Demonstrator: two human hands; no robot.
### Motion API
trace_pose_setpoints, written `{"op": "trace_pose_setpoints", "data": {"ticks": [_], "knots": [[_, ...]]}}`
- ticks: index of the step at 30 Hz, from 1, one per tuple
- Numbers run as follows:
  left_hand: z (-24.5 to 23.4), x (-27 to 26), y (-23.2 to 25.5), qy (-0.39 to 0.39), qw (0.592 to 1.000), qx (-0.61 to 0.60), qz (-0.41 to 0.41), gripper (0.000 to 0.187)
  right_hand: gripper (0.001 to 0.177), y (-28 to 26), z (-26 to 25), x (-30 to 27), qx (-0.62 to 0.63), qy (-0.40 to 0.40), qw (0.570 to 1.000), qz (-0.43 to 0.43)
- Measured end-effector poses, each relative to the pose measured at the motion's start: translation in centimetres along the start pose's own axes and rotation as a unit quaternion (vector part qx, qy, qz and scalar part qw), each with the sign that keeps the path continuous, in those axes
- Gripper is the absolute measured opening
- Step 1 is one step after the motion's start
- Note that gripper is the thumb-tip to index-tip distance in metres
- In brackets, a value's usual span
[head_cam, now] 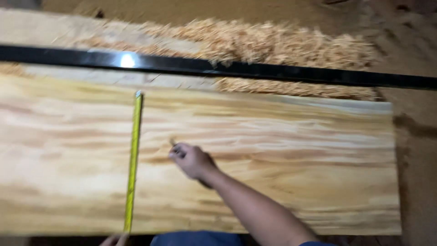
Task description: The person measures a wooden board with a tape measure, marks it using a pen, and positions a metal straight edge along the board.
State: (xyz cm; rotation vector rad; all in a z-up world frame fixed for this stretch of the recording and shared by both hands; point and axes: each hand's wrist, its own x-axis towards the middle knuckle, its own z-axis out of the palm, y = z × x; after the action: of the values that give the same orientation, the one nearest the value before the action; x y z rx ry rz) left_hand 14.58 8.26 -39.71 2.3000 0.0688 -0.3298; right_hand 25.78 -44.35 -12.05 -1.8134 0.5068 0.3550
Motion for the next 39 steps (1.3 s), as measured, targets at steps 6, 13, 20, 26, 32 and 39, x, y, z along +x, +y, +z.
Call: {"op": "trace_pose_setpoints", "data": {"ticks": [6,13,20,26,32,39], "knots": [[-4.4,-2.3,31.5,-0.044,0.929,0.171,-0.326,0.045,0.024,2.5,1.4,1.4,0.089,0.013,0.994,-0.057],[-4.6,-2.4,33.4,-0.029,0.919,0.18,-0.349,0.044,0.017,3.1,1.9,1.7,0.155,-0.028,0.986,-0.06],[-4.9,-2.2,35.4,-0.043,0.913,0.166,-0.37,0.039,0.011,4.1,1.9,2.4,0.207,-0.03,0.975,-0.073],[-4.9,-2.2,36.0,-0.042,0.912,0.162,-0.374,0.036,0.01,3.5,1.6,1.8,0.195,-0.028,0.976,-0.093],[-4.6,-2.3,35.8,-0.029,0.916,0.159,-0.367,0.031,0.01,3.7,1.1,1.8,0.203,-0.04,0.973,-0.105],[-4.7,-2.4,36.3,-0.019,0.918,0.14,-0.372,0.03,0.01,1.7,1.2,0.1,0.219,-0.029,0.974,-0.055]]}}
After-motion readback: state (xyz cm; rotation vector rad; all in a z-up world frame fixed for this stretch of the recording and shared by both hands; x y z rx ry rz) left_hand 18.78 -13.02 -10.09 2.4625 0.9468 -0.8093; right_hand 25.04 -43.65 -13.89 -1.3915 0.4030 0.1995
